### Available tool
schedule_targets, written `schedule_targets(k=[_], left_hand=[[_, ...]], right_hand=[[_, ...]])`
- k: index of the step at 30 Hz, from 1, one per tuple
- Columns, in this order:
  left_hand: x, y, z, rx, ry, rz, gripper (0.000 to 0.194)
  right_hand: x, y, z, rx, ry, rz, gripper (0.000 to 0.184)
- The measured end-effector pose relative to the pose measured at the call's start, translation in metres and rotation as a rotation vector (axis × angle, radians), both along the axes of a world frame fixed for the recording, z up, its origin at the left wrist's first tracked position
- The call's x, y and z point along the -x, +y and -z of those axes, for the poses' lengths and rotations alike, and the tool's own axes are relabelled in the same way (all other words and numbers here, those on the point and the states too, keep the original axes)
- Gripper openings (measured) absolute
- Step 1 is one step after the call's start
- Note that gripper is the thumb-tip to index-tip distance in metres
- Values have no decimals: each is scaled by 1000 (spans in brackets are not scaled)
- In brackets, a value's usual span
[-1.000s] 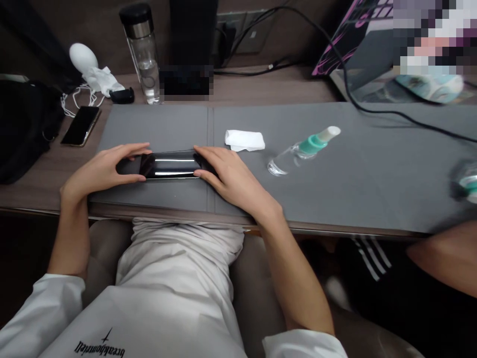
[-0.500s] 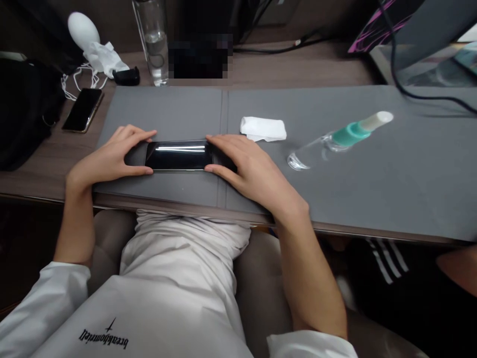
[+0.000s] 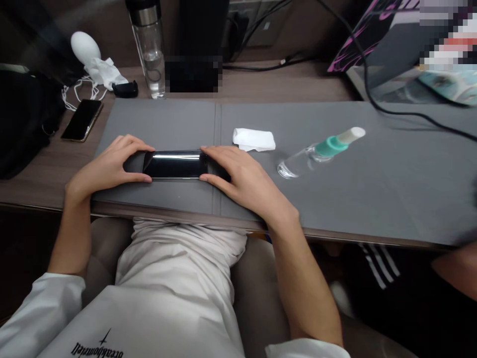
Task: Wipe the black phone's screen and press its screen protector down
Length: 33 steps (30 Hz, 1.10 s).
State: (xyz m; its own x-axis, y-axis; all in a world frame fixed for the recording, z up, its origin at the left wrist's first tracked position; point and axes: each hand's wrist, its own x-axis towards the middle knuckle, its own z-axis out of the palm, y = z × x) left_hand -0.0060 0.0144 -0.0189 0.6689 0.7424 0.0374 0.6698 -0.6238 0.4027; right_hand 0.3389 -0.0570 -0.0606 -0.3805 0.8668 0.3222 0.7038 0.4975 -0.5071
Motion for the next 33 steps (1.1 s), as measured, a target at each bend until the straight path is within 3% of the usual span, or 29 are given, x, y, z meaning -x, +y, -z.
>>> schedule_targets(k=[21,33], left_hand=[[0,1,1,70,-15,-54,66],[-1,2,4,64,-10,-48,62]], right_hand=[[0,2,5,-15,-12,2,55],[-3,1,7,-27,-46,60,64]])
